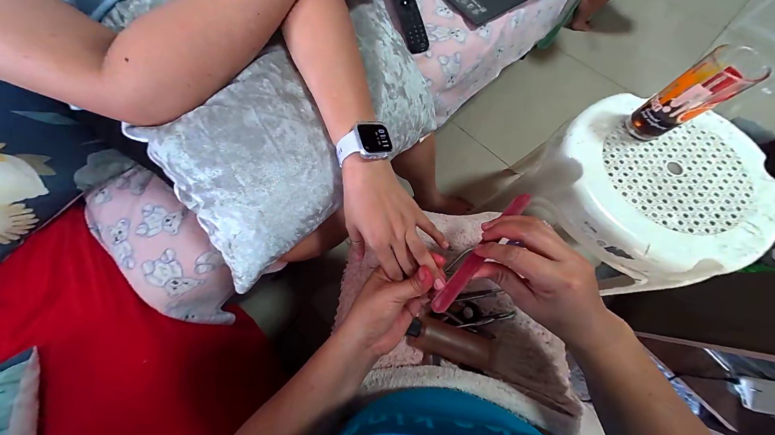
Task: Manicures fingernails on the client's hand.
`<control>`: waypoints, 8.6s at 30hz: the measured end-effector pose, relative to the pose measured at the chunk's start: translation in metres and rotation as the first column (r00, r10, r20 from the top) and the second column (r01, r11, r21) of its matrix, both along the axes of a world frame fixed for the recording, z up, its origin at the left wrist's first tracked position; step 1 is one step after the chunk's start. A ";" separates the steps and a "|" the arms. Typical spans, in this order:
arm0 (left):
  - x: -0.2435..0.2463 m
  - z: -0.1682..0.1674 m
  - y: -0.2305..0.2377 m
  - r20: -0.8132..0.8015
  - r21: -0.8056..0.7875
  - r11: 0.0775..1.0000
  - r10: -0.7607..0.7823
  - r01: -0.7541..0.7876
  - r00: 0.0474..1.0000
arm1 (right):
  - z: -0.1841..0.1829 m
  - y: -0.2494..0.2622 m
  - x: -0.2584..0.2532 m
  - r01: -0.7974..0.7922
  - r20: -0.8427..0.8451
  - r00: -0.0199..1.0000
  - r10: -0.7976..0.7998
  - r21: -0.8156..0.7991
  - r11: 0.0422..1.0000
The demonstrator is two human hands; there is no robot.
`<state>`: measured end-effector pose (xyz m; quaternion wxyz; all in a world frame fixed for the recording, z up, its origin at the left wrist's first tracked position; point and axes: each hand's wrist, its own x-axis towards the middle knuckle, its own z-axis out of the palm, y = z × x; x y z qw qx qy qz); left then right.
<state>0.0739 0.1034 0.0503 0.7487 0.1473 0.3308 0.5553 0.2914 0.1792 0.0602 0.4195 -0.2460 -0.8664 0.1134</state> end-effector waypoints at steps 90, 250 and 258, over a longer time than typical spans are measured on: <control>0.022 0.011 0.000 -0.095 0.015 0.993 0.120 -0.119 0.988 | 0.023 -0.045 -0.060 -0.227 -0.452 0.892 0.006 -0.438 0.870; 0.018 0.004 -0.008 -0.009 0.140 0.979 0.154 -0.151 0.988 | 0.014 -0.057 -0.019 0.480 -0.022 0.873 -0.487 0.221 0.849; 0.012 0.003 -0.009 0.003 0.125 0.988 0.095 -0.094 0.996 | 0.008 -0.038 0.010 0.490 0.007 0.872 -0.490 0.006 0.872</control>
